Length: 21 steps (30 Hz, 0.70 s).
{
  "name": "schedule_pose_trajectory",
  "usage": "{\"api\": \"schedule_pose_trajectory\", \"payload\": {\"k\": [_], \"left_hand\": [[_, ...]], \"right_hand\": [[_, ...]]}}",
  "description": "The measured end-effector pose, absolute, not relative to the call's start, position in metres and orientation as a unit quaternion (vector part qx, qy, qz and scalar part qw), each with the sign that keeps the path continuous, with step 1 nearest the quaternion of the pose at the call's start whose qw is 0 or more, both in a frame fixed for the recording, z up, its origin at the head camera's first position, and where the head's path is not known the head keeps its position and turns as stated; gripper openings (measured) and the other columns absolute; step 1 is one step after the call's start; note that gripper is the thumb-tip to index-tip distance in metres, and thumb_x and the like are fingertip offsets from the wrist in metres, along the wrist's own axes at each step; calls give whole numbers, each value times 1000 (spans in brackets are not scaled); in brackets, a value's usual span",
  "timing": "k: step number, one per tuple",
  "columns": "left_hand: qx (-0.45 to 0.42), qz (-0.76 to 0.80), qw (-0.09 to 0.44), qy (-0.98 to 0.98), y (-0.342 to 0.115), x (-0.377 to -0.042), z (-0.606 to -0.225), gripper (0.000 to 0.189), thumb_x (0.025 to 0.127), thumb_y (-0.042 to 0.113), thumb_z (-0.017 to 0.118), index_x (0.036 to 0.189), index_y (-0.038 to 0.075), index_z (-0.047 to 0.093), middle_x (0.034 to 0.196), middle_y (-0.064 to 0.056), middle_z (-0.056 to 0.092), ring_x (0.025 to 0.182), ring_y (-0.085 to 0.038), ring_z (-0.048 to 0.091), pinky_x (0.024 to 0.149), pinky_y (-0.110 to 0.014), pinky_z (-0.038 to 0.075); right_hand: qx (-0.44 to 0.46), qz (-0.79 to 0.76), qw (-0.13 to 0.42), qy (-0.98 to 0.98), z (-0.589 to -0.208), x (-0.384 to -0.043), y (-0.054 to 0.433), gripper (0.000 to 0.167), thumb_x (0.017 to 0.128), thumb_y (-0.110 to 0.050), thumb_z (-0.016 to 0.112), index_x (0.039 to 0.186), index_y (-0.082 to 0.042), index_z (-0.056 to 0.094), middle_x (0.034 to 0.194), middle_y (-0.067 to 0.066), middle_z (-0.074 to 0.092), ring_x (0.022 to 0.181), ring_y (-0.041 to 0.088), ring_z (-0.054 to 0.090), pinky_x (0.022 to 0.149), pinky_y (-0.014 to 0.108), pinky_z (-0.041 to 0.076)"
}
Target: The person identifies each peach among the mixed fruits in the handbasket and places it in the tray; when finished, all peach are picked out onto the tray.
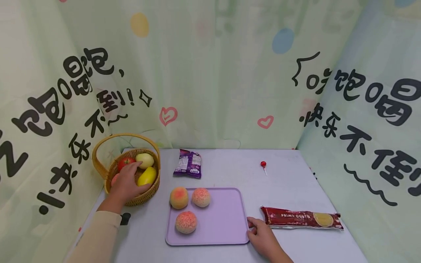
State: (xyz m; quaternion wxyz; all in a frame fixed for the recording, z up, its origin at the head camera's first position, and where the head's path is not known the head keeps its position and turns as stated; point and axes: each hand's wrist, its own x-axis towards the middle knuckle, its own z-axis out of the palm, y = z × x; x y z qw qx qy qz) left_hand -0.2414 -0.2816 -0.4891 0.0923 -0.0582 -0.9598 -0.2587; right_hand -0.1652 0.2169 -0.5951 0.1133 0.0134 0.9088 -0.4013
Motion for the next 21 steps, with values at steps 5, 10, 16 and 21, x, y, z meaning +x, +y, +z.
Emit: {"api": "schedule_pose_trajectory", "payload": {"k": [5, 10, 16, 21], "left_hand": [[-44, -261, 83, -961, -290, -246, -488, 91, 81, 31, 85, 153, 1, 38, 151, -27, 43, 139, -47, 37, 111, -68, 37], [-34, -265, 66, -961, -299, -250, -490, 93, 83, 31, 84, 152, -4, 34, 151, -28, 42, 139, -50, 34, 115, -67, 33], [-34, -250, 75, -965, -311, -255, -492, 95, 80, 30, 86, 149, -10, 34, 144, -32, 46, 134, -52, 38, 115, -65, 34], [-30, -256, 61, -964, -320, -256, -496, 97, 81, 29, 85, 152, -10, 32, 149, -34, 41, 137, -53, 35, 115, -67, 32]], "right_hand": [[16, -403, 112, 908, -594, -164, 218, 48, 90, -6, 72, 135, 6, 61, 102, 3, 66, 81, 15, 54, 65, 24, 50], [12, -400, 114, 909, -594, -164, 217, 49, 90, -7, 73, 136, 6, 60, 103, 2, 66, 81, 15, 54, 65, 24, 50], [14, -401, 114, 909, -594, -164, 216, 49, 90, -7, 72, 136, 6, 60, 102, 2, 65, 81, 15, 53, 65, 24, 49], [14, -402, 116, 908, -594, -164, 216, 50, 90, -7, 72, 137, 6, 60, 103, 2, 65, 81, 15, 54, 64, 25, 49]]}}
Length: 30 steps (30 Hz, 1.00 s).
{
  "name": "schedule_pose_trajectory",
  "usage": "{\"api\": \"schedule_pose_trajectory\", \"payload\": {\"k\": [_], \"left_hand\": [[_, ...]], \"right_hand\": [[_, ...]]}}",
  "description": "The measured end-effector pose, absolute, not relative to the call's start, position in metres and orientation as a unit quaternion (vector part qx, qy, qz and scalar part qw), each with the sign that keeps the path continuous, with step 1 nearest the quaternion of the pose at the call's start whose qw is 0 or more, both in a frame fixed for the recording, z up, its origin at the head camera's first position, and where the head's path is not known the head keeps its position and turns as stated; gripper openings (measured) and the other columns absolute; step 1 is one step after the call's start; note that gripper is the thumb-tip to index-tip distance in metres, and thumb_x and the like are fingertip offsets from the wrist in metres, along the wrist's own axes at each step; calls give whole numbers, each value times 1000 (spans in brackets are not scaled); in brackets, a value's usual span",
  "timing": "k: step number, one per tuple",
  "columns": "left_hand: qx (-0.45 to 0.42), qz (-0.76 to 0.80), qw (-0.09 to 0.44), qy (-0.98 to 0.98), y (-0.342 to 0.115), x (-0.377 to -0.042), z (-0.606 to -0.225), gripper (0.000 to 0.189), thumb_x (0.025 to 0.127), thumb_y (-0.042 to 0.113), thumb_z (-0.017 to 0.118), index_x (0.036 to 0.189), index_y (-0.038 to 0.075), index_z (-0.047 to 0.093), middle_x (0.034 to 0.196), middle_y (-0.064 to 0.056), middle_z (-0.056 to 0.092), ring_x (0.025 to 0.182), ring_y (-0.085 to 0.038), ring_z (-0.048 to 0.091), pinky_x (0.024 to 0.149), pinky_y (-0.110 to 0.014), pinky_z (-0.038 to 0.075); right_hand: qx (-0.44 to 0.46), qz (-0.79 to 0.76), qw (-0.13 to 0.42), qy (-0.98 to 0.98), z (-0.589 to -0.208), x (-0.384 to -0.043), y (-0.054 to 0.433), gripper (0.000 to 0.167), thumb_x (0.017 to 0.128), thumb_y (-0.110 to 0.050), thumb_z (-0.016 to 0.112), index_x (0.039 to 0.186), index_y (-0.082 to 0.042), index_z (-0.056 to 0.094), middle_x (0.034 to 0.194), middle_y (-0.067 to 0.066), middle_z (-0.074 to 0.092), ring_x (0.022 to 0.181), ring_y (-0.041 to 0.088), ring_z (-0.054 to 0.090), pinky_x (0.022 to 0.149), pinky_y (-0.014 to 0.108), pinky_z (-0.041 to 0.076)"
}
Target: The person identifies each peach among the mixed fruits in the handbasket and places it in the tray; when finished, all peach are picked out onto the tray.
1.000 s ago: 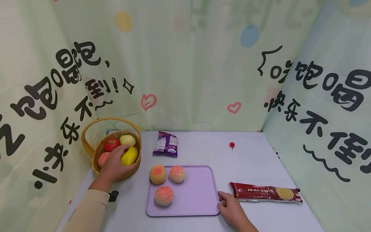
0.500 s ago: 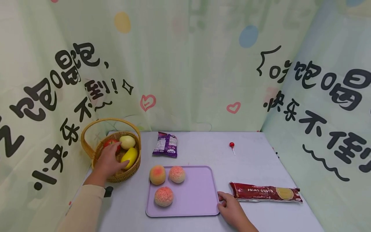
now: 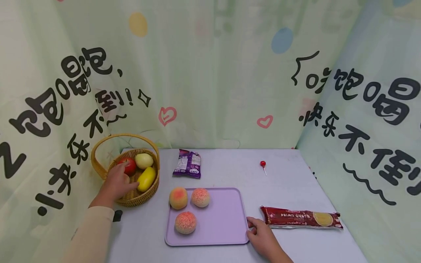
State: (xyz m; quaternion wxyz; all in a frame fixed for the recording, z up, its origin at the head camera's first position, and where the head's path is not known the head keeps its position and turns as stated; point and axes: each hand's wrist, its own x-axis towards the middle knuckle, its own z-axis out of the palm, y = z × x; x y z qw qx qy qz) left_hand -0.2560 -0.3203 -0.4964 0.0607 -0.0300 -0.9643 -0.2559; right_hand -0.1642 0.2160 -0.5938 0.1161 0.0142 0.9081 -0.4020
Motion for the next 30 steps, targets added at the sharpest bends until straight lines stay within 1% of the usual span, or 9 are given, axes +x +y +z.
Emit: {"api": "schedule_pose_trajectory", "payload": {"k": [5, 9, 15, 19, 24, 30], "left_hand": [[-26, -252, 47, -966, -326, -258, -503, 97, 80, 29, 86, 150, -13, 32, 147, -36, 39, 135, -54, 34, 115, -69, 30], [-21, -247, 33, -968, -329, -262, -510, 99, 81, 30, 86, 150, -13, 30, 148, -37, 36, 136, -57, 29, 113, -71, 29], [-11, -233, 28, -972, -330, -265, -515, 94, 79, 23, 87, 151, -8, 35, 148, -35, 32, 135, -58, 27, 106, -72, 39], [-6, -215, 17, -976, -331, -264, -515, 89, 79, 18, 88, 147, -9, 38, 144, -35, 34, 131, -58, 29, 103, -71, 42], [6, -194, -2, -981, -334, -265, -520, 84, 79, 17, 88, 142, -11, 40, 137, -35, 36, 124, -56, 33, 100, -68, 45], [28, -189, -20, -981, -337, -268, -526, 86, 76, 13, 87, 143, -11, 38, 137, -36, 36, 121, -54, 37, 100, -67, 46]], "right_hand": [[15, -402, 116, 908, -594, -165, 218, 49, 90, -7, 72, 136, 6, 60, 103, 2, 65, 81, 15, 54, 63, 24, 48], [15, -399, 113, 910, -594, -165, 219, 49, 90, -7, 72, 135, 6, 61, 103, 2, 66, 80, 15, 54, 62, 24, 48], [15, -399, 117, 909, -594, -166, 220, 49, 90, -7, 72, 135, 6, 61, 103, 2, 65, 81, 15, 54, 63, 24, 48], [17, -400, 120, 908, -594, -166, 220, 49, 90, -8, 72, 136, 6, 60, 104, 2, 65, 82, 14, 54, 64, 25, 49], [21, -405, 124, 906, -594, -165, 219, 50, 90, -8, 72, 136, 6, 60, 104, 2, 65, 82, 15, 54, 63, 25, 49], [25, -410, 126, 903, -595, -165, 218, 50, 90, -7, 72, 136, 6, 60, 104, 3, 65, 81, 15, 54, 63, 23, 49]]}}
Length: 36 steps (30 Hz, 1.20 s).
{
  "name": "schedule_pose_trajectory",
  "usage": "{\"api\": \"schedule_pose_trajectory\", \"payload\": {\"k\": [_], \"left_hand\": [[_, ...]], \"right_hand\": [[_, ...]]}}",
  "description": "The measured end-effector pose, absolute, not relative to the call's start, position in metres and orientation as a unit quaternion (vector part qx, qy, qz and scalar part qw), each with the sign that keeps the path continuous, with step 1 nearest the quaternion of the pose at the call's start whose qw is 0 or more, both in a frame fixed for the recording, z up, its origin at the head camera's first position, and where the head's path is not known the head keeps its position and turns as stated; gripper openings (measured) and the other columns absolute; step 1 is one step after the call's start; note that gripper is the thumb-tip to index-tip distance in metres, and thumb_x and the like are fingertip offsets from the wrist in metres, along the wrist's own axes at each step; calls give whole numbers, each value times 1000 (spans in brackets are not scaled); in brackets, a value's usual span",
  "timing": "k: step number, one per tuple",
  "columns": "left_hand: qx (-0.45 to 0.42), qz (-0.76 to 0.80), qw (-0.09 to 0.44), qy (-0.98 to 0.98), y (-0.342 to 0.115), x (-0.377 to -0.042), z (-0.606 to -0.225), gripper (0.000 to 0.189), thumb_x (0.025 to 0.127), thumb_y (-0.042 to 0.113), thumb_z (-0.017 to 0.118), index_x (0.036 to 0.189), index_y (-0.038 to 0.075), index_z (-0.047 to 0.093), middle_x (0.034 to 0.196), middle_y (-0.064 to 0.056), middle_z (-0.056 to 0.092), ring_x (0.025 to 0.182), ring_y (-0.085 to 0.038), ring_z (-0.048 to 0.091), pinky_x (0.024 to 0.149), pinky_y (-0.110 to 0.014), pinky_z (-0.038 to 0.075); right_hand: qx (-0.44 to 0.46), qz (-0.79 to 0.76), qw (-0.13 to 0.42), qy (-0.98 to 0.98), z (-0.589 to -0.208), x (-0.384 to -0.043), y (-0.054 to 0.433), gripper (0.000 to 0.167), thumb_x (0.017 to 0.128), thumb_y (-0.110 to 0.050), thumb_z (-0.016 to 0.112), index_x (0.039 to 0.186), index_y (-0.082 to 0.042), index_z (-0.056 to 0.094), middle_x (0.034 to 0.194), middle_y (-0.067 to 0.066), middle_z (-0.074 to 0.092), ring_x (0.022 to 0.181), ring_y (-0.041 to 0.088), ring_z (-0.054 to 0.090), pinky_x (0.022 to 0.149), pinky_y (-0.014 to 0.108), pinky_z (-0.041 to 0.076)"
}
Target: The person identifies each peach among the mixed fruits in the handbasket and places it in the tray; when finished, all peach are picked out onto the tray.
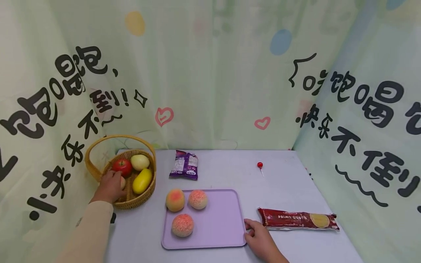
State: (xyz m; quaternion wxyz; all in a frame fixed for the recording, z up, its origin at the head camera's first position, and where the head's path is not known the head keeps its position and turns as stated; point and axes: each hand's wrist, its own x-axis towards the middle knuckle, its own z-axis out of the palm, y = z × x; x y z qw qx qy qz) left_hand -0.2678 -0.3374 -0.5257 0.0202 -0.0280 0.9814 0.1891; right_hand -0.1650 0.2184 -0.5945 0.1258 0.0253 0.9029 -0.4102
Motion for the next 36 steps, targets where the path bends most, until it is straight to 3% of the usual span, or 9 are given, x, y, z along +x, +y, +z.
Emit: {"api": "schedule_pose_trajectory", "payload": {"k": [7, 16, 29, 36], "left_hand": [[-29, 195, 22, 980, -340, -270, -528, 78, 75, 8, 85, 139, -9, 43, 130, -37, 41, 116, -51, 44, 102, -67, 45], [12, 185, 12, 983, -343, -272, -532, 61, 79, 11, 77, 131, -5, 49, 117, -31, 60, 106, -46, 54, 98, -65, 47], [15, 196, -2, 980, -342, -271, -536, 66, 76, 13, 78, 135, -1, 51, 122, -29, 58, 109, -44, 54, 99, -66, 48], [-6, 229, 4, 973, -342, -268, -535, 71, 76, 17, 80, 138, 6, 49, 129, -29, 46, 106, -43, 53, 92, -65, 51]], "right_hand": [[27, -405, 132, 904, -595, -166, 219, 50, 90, -8, 72, 137, 6, 60, 104, 3, 65, 82, 16, 54, 65, 25, 50], [26, -408, 137, 902, -594, -166, 219, 50, 90, -8, 72, 137, 6, 60, 105, 3, 65, 82, 16, 55, 66, 25, 51], [23, -396, 127, 909, -593, -165, 218, 50, 90, -8, 73, 136, 5, 60, 105, 2, 65, 82, 14, 55, 66, 25, 51], [15, -400, 124, 908, -592, -165, 218, 50, 89, -8, 73, 136, 6, 60, 104, 2, 65, 83, 15, 55, 65, 25, 50]]}}
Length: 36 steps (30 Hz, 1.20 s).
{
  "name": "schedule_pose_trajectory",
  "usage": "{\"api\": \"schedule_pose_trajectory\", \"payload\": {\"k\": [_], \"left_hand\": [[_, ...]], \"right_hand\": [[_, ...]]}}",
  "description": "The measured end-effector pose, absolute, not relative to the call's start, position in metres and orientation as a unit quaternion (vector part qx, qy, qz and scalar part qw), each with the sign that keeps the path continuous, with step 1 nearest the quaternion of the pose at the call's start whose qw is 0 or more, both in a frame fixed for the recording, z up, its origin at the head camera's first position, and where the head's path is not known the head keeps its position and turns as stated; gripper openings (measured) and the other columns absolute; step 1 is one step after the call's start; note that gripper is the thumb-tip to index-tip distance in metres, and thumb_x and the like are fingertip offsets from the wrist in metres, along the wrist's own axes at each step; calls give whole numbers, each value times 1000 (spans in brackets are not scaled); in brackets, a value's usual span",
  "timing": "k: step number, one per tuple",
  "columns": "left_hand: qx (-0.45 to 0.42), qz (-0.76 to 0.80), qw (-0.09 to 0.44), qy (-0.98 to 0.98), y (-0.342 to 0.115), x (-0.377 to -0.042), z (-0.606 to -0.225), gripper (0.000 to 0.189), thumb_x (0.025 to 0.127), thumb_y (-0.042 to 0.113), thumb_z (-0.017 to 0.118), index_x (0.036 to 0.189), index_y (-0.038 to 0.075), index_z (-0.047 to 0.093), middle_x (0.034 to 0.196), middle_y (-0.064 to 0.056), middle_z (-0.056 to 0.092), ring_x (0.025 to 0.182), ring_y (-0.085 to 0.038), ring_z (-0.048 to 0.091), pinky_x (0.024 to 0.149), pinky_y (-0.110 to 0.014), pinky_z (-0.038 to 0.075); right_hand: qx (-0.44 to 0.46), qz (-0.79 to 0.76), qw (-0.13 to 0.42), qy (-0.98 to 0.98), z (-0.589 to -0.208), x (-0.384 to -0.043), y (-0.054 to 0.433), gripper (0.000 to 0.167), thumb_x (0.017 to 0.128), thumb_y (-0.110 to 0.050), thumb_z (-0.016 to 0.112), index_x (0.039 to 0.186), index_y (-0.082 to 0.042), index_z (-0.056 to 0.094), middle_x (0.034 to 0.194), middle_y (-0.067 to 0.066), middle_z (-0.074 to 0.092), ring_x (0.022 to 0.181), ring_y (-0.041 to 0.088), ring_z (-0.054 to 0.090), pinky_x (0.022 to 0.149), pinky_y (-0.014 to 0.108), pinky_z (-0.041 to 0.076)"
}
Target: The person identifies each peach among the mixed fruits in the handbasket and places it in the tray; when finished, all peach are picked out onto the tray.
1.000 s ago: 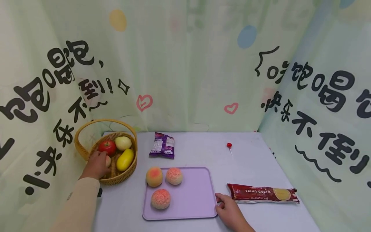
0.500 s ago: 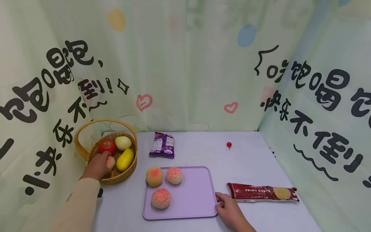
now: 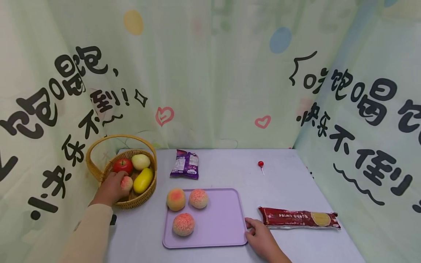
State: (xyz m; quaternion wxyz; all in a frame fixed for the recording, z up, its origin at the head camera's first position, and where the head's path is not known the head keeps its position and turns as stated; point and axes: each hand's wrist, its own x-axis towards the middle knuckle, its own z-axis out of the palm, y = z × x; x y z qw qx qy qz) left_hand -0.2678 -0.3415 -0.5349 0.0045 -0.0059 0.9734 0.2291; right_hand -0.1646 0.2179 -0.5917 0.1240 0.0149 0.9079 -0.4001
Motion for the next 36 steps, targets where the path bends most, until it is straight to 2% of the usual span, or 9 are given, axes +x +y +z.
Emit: {"api": "schedule_pose_trajectory", "payload": {"k": [5, 13, 19, 26, 36], "left_hand": [[-16, 257, -7, 966, -338, -266, -531, 73, 76, 17, 80, 141, 10, 47, 136, -29, 37, 108, -46, 52, 91, -65, 52], [-22, 284, -33, 958, -334, -264, -527, 76, 75, 16, 80, 142, 11, 44, 135, -29, 32, 106, -47, 53, 90, -63, 53], [-11, 306, -67, 949, -325, -261, -521, 71, 74, 14, 81, 137, 13, 47, 136, -27, 31, 113, -44, 46, 91, -60, 51], [-5, 325, -99, 940, -313, -256, -519, 72, 74, 12, 82, 137, 10, 48, 137, -28, 34, 118, -43, 42, 90, -59, 50], [-14, 339, -87, 937, -300, -251, -512, 79, 74, 16, 83, 141, 9, 41, 139, -25, 32, 111, -41, 48, 90, -57, 51]], "right_hand": [[18, -398, 120, 909, -593, -165, 219, 49, 89, -8, 73, 135, 6, 61, 104, 2, 66, 82, 15, 55, 64, 25, 50], [22, -398, 122, 909, -594, -165, 220, 49, 90, -8, 73, 136, 5, 61, 104, 2, 66, 81, 15, 54, 64, 25, 50], [26, -398, 123, 909, -595, -165, 219, 49, 90, -8, 72, 136, 4, 61, 105, 2, 66, 82, 14, 55, 65, 24, 49], [22, -399, 121, 909, -594, -165, 219, 50, 90, -7, 72, 137, 5, 60, 106, 2, 66, 83, 14, 55, 65, 24, 49], [18, -403, 107, 909, -596, -164, 219, 50, 89, -5, 72, 136, 6, 61, 105, 2, 66, 82, 14, 55, 64, 23, 49]]}}
